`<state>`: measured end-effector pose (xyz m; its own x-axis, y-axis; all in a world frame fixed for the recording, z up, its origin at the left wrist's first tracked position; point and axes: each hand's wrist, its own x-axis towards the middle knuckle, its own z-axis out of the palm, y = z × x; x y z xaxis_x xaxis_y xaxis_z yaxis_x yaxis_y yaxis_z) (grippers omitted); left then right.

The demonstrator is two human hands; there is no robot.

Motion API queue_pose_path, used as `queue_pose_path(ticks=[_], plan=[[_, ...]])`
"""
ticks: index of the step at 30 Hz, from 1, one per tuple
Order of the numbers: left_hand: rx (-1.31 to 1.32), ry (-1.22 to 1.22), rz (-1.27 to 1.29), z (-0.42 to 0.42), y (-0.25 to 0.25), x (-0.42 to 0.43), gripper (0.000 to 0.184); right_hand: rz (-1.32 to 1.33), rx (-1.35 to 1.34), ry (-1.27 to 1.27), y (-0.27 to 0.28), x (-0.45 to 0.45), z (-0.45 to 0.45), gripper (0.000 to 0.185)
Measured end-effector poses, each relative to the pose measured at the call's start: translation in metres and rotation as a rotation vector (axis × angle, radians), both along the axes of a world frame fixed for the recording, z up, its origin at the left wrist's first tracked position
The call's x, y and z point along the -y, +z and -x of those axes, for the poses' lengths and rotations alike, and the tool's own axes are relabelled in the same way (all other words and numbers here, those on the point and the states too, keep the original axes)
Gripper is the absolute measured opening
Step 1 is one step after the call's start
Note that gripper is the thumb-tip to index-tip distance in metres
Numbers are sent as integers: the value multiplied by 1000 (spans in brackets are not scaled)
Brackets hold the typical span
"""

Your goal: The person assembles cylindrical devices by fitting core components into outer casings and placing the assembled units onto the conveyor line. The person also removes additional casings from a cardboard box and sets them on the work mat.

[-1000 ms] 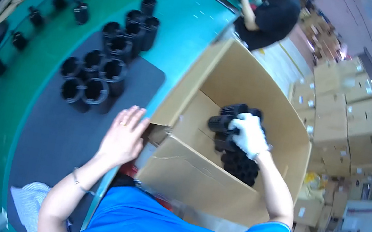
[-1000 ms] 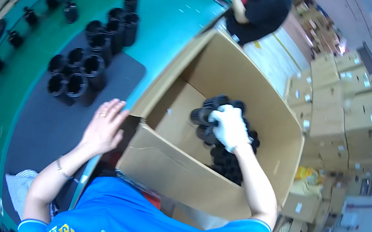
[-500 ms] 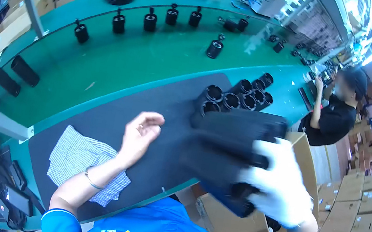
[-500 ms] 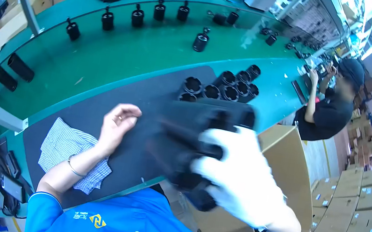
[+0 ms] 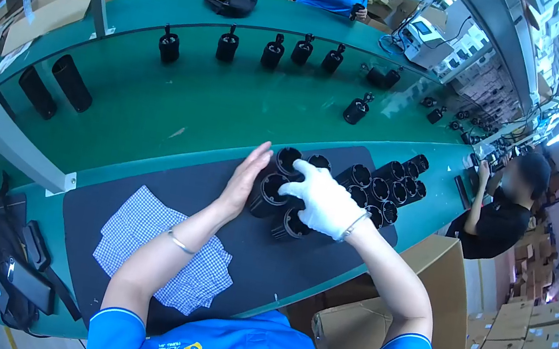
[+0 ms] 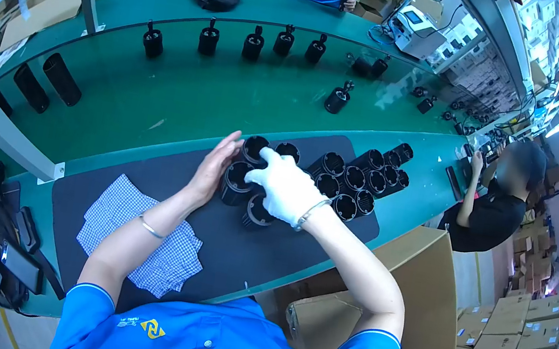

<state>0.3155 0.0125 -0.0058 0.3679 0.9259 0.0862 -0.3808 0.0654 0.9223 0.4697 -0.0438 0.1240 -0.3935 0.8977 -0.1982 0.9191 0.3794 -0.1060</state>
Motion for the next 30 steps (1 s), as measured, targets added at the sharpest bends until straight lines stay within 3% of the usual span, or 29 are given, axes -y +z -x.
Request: queue_pose_path(ticks=[3, 6, 10, 13, 15, 23, 30], plan=[[71, -18, 52, -17, -5, -3, 57, -201, -186, 13, 18, 19, -16, 43], [41, -29, 20, -27, -16, -13, 58, -227, -356, -111, 32, 44, -31, 46], [21, -91, 8, -41, -15, -27, 61, -481, -613, -391, 16, 81, -47, 38], [36, -229, 119, -50, -6, -34, 65, -339, -853, -604, -2, 112, -39, 34], [17, -251, 115, -59, -6, -42, 65, -266, -907, -640, -18, 125, -32, 41], [-122, -354, 26, -104, -2, -67, 68, -255, -667, -627, -55, 129, -14, 58], [-135, -256, -7, -104, -9, -81, 69, -353, -799, -583, -74, 126, -6, 54]])
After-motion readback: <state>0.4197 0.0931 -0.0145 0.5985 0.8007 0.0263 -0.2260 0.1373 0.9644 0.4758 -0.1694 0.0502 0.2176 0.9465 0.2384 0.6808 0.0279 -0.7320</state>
